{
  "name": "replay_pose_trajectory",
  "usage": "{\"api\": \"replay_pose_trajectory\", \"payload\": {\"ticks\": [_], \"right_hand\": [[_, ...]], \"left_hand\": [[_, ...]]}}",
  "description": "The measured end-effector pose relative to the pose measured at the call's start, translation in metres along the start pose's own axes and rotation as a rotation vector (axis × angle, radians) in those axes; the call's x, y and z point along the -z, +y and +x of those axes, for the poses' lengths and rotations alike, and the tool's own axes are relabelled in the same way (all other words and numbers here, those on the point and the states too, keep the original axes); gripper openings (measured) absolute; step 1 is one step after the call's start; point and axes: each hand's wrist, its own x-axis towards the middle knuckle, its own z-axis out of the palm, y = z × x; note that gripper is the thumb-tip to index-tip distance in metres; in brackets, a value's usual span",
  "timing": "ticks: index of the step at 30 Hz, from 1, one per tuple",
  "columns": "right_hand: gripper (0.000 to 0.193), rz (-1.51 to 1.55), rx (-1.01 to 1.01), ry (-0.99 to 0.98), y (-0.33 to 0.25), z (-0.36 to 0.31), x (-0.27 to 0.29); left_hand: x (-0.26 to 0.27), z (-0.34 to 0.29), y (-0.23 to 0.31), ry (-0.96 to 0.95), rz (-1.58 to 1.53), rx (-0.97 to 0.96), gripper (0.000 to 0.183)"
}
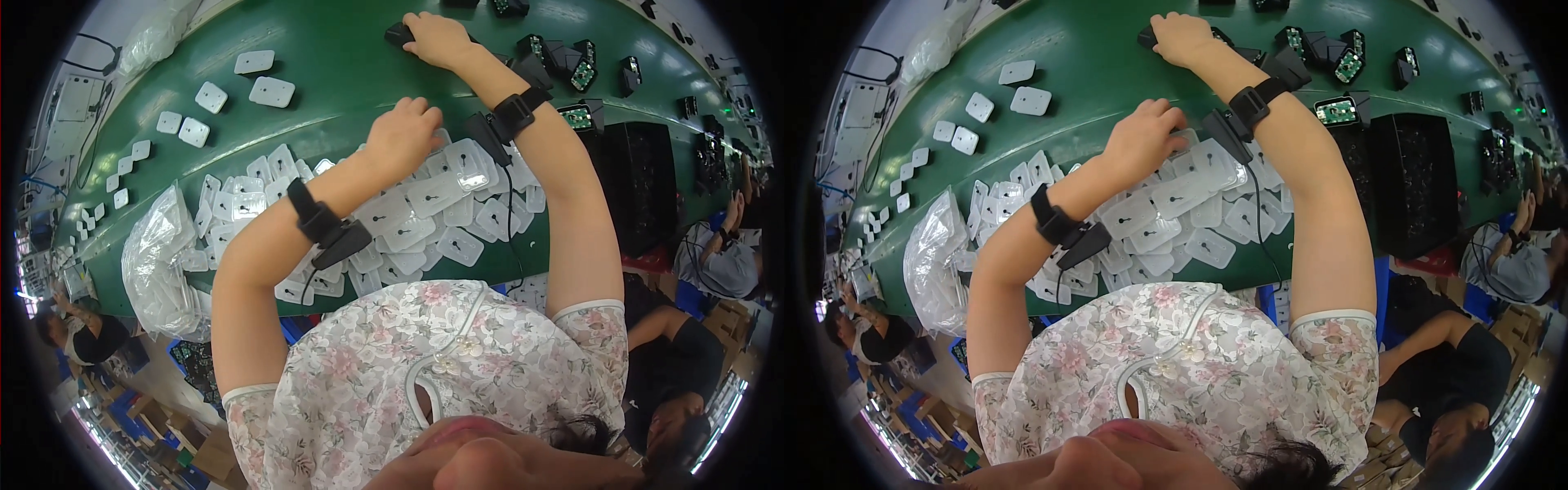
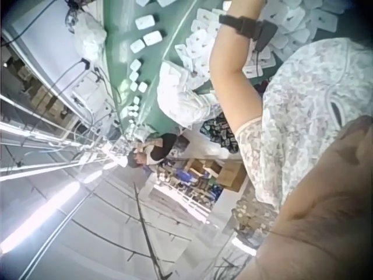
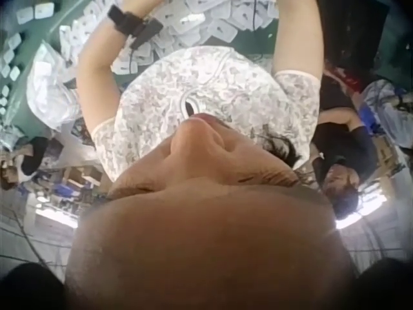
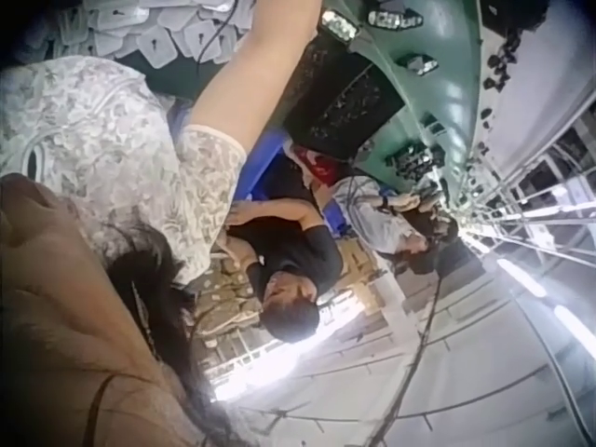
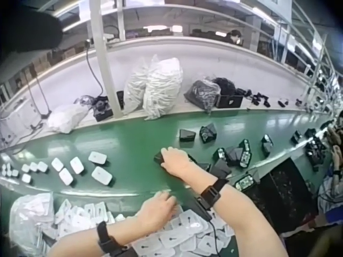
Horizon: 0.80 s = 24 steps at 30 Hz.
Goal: Assembling electronic components by inserting small black modules into white plastic housings.
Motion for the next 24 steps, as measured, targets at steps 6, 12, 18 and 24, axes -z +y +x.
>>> {"api": "replay_pose_trajectory", "payload": {"ticks": [6,12,18,24], "right_hand": [[0.037,0.060,0.069,-0.003,0.006,-0.006,-0.003],[0.039,0.086,0.039,-0.021,0.006,-0.004,-0.001],[0.037,0.054,0.048,-0.003,0.017,-0.003,0.004],[0.040,0.207,0.011,0.078,0.044,-0.008,0.000]], "left_hand": [[-0.004,0.022,-0.032,0.048,0.110,0.017,0.023],[0.007,0.013,-0.042,0.112,0.199,0.066,0.041],[0.005,0.007,-0.036,0.129,0.275,0.004,0.055],[0.022,0.018,-0.061,0.089,0.296,0.318,0.043]]}}
